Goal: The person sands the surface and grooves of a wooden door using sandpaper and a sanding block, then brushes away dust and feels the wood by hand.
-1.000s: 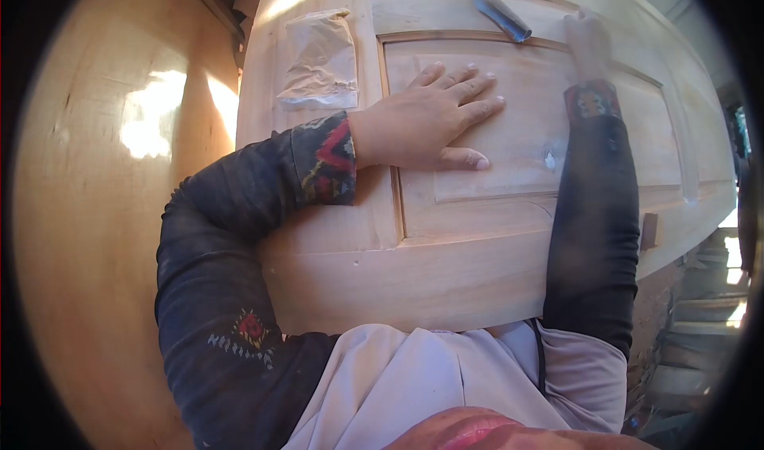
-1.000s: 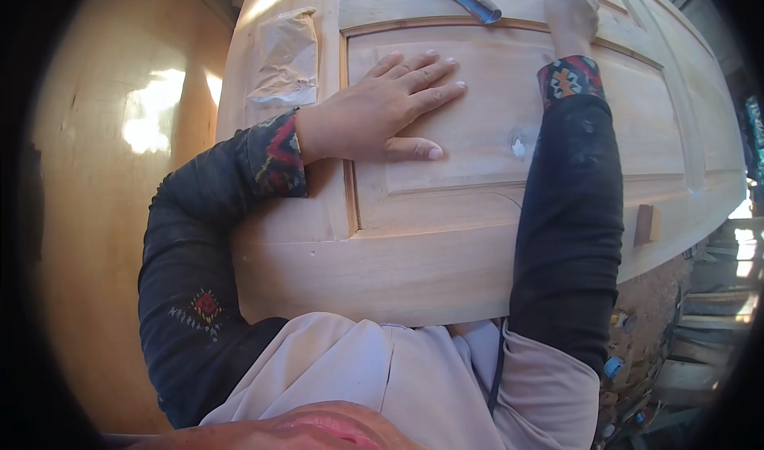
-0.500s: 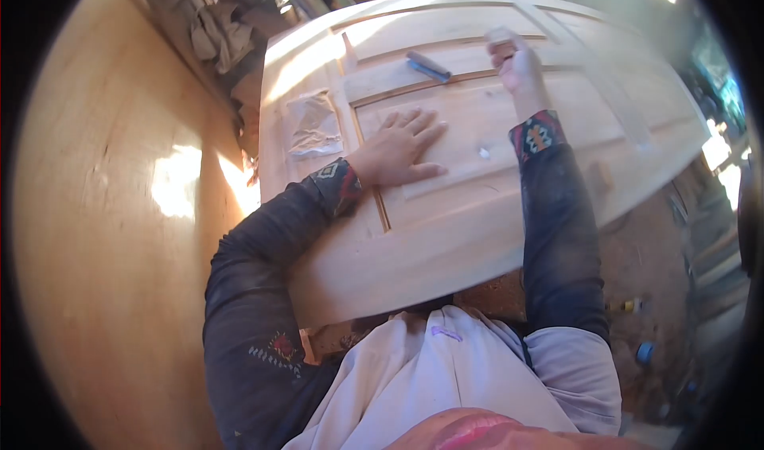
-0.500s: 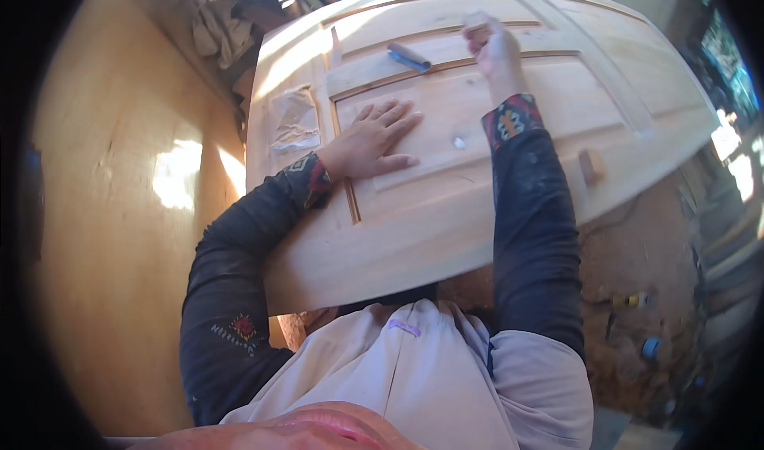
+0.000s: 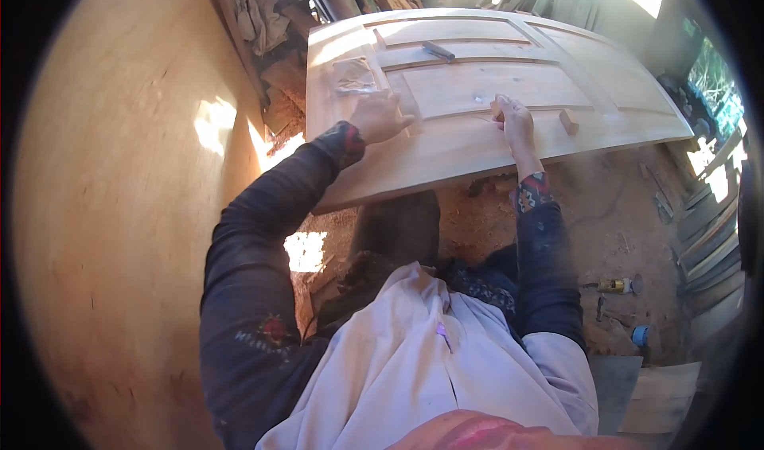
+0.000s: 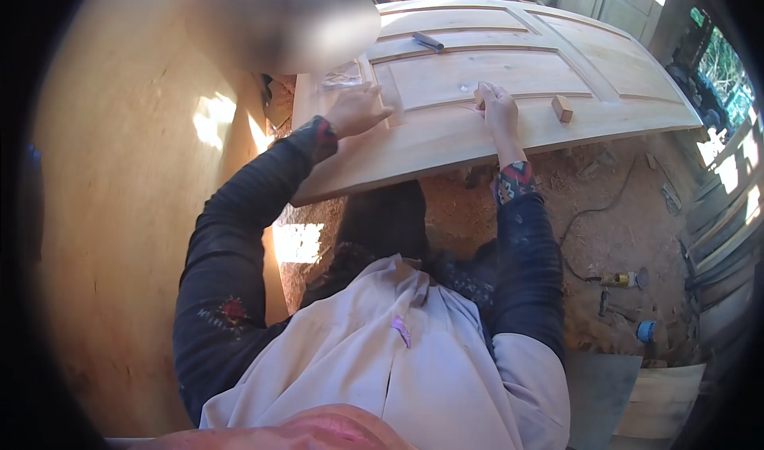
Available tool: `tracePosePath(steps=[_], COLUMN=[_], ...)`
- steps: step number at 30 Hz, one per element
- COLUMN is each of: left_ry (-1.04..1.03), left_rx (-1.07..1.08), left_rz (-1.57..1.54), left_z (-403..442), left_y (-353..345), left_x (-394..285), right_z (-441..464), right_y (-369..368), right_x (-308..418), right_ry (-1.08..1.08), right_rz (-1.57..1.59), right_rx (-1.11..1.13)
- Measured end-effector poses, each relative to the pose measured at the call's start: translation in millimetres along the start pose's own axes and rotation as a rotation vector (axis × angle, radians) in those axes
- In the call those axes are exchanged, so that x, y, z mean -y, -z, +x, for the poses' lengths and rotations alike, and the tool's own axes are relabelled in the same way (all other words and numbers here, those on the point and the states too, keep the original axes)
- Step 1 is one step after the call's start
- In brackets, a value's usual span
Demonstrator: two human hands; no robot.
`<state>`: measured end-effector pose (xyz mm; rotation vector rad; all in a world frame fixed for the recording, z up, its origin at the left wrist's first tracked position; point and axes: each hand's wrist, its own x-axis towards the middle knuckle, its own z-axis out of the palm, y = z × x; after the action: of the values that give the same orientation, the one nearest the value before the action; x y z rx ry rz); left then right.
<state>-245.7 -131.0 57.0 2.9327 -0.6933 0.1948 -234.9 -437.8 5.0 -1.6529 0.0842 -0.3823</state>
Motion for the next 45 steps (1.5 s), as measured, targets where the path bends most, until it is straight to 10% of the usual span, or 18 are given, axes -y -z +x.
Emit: tracePosePath(steps=[12,26,32,45], left_ry=[0.57,0.506,-0.03,0.076], left_rx=[-0.012,0.149,-0.254,-0.179], left_rz=[-0.045,0.04,0.19,0.123], left_z=[-103,-71,18,-2], left_y=[-4,20,-34,-3], left_x=[22,46,154,112], right_z=[18,19,0,-4], right_y=[-3,17,26,35], right_x=[-22,-25,-10,-5], right_ry=[0.095,-0.136,-0.2,-0.21], right_rz=[0.156,0.69,0.939,0.857], right_rx=[-0.041,0.189,0.298,0.37])
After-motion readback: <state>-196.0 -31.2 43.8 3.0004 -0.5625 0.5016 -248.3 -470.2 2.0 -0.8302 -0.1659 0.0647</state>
